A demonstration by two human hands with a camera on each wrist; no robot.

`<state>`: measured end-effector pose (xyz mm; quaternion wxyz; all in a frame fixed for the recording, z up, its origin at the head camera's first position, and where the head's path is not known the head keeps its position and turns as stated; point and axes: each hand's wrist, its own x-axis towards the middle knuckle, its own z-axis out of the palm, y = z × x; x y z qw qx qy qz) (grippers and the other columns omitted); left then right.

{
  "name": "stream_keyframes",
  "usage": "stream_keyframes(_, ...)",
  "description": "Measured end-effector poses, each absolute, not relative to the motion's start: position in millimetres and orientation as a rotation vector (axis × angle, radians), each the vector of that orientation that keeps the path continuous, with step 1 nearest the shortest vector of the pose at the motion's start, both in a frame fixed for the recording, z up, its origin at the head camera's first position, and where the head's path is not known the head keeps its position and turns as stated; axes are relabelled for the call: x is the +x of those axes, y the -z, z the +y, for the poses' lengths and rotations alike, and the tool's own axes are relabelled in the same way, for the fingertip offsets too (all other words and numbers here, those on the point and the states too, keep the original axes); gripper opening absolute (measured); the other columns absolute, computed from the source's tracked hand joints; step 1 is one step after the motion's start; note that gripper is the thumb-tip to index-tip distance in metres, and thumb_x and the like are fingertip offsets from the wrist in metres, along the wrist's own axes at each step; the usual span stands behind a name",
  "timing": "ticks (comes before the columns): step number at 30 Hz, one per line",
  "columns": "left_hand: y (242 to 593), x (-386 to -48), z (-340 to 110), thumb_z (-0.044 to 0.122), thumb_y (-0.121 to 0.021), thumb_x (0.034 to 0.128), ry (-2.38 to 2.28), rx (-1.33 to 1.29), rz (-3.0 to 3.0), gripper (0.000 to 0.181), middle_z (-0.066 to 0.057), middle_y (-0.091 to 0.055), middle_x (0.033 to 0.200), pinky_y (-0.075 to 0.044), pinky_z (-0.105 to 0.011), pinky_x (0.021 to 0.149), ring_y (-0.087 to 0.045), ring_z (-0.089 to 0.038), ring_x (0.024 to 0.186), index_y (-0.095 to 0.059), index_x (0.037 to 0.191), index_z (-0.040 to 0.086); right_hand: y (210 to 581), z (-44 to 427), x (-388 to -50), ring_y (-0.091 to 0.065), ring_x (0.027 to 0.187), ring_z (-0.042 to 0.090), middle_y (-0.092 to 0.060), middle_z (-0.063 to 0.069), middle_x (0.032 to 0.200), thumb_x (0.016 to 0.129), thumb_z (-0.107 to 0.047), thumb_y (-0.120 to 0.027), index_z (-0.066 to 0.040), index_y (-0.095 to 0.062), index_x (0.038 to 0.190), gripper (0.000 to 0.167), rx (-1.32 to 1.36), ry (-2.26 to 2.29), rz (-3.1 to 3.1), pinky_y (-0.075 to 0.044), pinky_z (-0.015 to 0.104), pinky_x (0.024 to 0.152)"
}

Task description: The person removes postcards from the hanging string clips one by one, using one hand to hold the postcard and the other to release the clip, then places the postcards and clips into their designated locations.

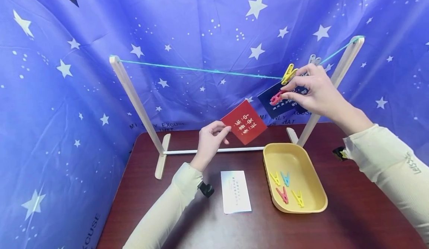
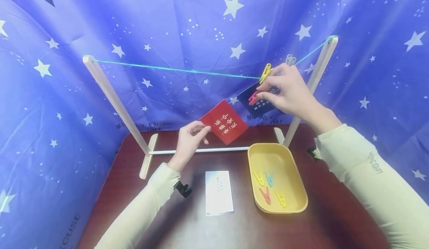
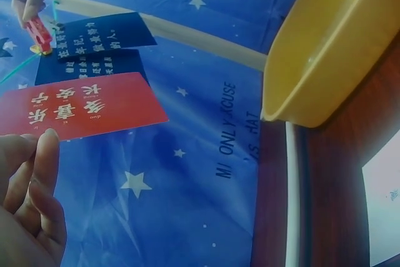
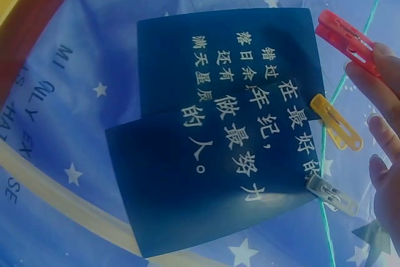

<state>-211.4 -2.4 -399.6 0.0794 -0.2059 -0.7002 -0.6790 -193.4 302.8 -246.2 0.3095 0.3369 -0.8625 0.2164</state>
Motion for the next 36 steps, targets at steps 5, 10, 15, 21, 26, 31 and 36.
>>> stream_keyframes(5, 403.6, -207.5, -4.0, 0.006, -0.075, 0.0954, 2.048, -0.614, -2.107, 0.009, -0.021, -0.076, 0.087, -0.045, -0.023, 0.048, -0.067, -0.025, 0.052, -0.073, 0.095, -0.004, 252.0, 302.6, -189.7, -0.048, 0.098, 0.032, -0.061, 0.02, 0.098, 0.068, 0.008, -0.089, -0.004, -0.08, 0.091, 0.028, 0.883, -0.536, -2.312, -0.03, 0.047, 0.086)
stream_keyframes(10, 407.8, -206.3, -6.4, 0.005, -0.076, 0.095, 2.052, -0.608, -2.114, 0.009, -0.022, -0.076, 0.087, -0.053, -0.025, 0.053, -0.067, -0.028, 0.053, -0.073, 0.095, -0.003, 257.0, 302.2, -188.8, -0.049, 0.101, 0.033, -0.063, 0.015, 0.093, 0.069, 0.009, -0.087, -0.007, -0.08, 0.095, 0.031, 0.912, -0.523, -2.323, -0.03, 0.052, 0.086)
stream_keyframes(15, 412.3, -204.1, -7.6, 0.003, -0.075, 0.0945, 2.061, -0.573, -2.138, 0.009, -0.022, -0.076, 0.089, -0.052, -0.021, 0.054, -0.066, -0.021, 0.054, -0.073, 0.097, -0.005, 264.7, 302.0, -186.6, -0.048, 0.099, 0.033, -0.063, 0.013, 0.09, 0.068, 0.007, -0.087, -0.008, -0.08, 0.094, 0.031, 0.929, -0.52, -2.327, -0.031, 0.053, 0.084)
stream_keyframes(21, 413.6, -200.4, -8.8, -0.005, -0.072, 0.094, 2.042, -0.567, -2.159, 0.007, -0.029, -0.074, 0.089, -0.049, -0.018, 0.054, -0.065, -0.047, 0.059, -0.07, 0.096, -0.011, 272.0, 299.5, -180.6, -0.048, 0.101, 0.032, -0.064, 0.012, 0.091, 0.069, 0.006, -0.089, -0.008, -0.08, 0.096, 0.032, 0.882, -0.541, -2.362, -0.031, 0.051, 0.085)
stream_keyframes(26, 415.1, -197.5, -9.8, -0.002, -0.073, 0.0944, 2.052, -0.579, -2.151, 0.006, -0.025, -0.075, 0.087, -0.055, -0.026, 0.055, -0.066, -0.03, 0.053, -0.072, 0.096, -0.008, 275.4, 300.5, -176.3, -0.048, 0.102, 0.03, -0.065, 0.01, 0.091, 0.069, 0.005, -0.09, -0.008, -0.081, 0.097, 0.032, 0.855, -0.556, -2.374, -0.031, 0.049, 0.083)
stream_keyframes(31, 418.6, -192.8, -12.3, 0.002, -0.075, 0.0946, 2.101, -0.589, -2.14, 0.008, -0.022, -0.076, 0.087, -0.058, -0.026, 0.059, -0.063, -0.012, 0.052, -0.073, 0.098, -0.005, 282.0, 305.2, -174.3, -0.047, 0.101, 0.031, -0.064, 0.012, 0.093, 0.069, 0.004, -0.089, -0.007, -0.081, 0.099, 0.033, 0.873, -0.555, -2.375, -0.031, 0.048, 0.082)
stream_keyframes(36, 424.2, -189.5, -14.2, 0.004, -0.076, 0.0942, 2.1, -0.585, -2.158, 0.01, -0.024, -0.076, 0.09, -0.058, -0.026, 0.062, -0.064, -0.013, 0.052, -0.074, 0.099, -0.004, 288.1, 309.2, -172.8, -0.048, 0.1, 0.031, -0.063, 0.013, 0.094, 0.069, 0.004, -0.088, -0.007, -0.08, 0.1, 0.034, 0.88, -0.554, -2.377, -0.031, 0.047, 0.081)
